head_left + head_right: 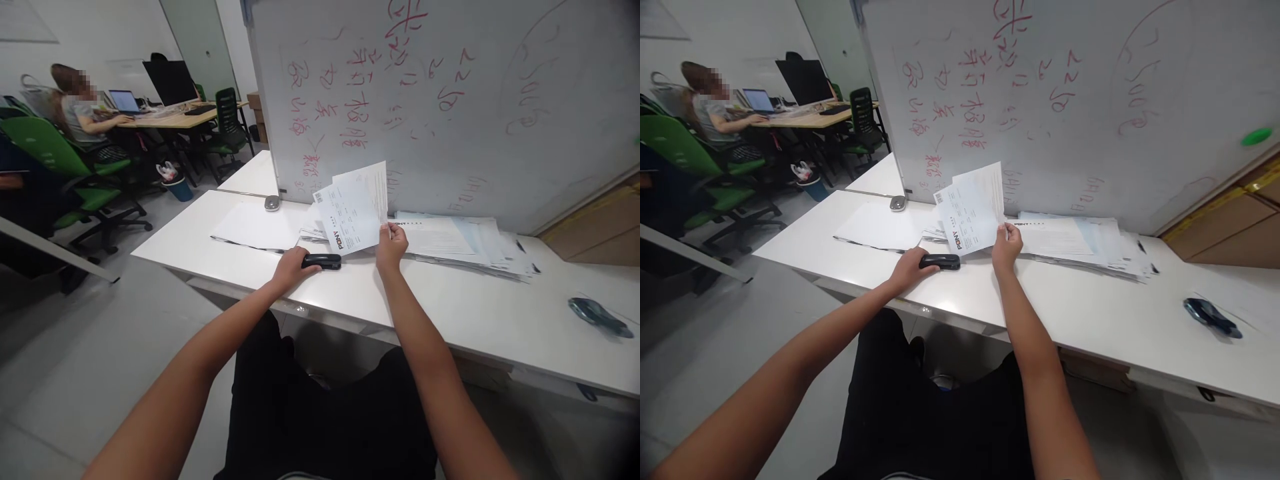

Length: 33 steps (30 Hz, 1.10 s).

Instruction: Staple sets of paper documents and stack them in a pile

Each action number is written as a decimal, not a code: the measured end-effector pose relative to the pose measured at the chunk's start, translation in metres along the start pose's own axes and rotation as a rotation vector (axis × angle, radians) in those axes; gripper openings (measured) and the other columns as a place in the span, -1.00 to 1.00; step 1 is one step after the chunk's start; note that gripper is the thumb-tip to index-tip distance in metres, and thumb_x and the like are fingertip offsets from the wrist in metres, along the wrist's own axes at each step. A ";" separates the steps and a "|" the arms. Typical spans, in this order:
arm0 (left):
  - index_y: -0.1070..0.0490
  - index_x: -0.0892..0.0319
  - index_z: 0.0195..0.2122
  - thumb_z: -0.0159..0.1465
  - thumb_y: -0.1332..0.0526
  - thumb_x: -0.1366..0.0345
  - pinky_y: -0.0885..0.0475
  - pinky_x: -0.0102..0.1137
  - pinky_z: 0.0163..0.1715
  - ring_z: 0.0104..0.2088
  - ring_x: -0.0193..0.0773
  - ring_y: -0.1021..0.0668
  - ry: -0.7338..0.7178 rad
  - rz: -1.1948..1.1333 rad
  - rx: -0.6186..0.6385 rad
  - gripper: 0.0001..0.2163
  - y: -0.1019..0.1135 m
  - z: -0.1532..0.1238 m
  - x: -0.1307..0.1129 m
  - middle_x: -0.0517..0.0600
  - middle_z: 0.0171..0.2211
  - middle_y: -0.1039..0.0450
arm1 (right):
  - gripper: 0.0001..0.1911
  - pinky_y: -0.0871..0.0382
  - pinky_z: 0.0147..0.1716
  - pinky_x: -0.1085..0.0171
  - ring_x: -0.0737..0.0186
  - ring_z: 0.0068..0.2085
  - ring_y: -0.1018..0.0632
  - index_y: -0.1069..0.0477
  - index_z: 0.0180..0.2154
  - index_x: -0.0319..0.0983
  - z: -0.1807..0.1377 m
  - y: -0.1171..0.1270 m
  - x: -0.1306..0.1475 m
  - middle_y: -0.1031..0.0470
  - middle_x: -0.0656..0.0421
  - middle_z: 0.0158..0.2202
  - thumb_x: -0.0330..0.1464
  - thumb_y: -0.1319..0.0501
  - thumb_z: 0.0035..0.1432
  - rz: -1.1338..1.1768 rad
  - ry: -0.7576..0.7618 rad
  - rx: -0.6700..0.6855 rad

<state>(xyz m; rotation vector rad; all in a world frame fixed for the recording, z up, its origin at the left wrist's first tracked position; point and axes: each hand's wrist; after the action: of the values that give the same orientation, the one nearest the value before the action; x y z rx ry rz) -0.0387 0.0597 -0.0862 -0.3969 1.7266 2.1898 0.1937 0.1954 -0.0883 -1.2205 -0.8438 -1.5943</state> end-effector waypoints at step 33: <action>-0.56 0.20 -0.26 0.04 -0.40 0.14 -0.54 -0.13 -0.20 -0.24 -0.08 -0.60 0.135 -1.170 -0.185 -0.70 0.051 -0.087 -0.109 0.10 -0.23 -0.59 | -0.65 -0.40 -0.34 0.27 0.27 -0.36 -0.51 -0.36 -0.19 -0.16 -0.190 0.157 0.080 -0.52 0.19 -0.36 -0.08 -0.27 0.08 0.173 -0.027 0.042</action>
<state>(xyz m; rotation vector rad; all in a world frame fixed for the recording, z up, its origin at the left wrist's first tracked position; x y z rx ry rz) 0.0404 -0.0444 -0.0163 -1.2337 0.8859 1.4224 0.2735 -0.0504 -0.0656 -1.2524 -0.7634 -1.4179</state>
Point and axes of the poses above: each hand's wrist, its own z-axis towards the middle knuckle, its own y-axis out of the back of the hand, x = y × z
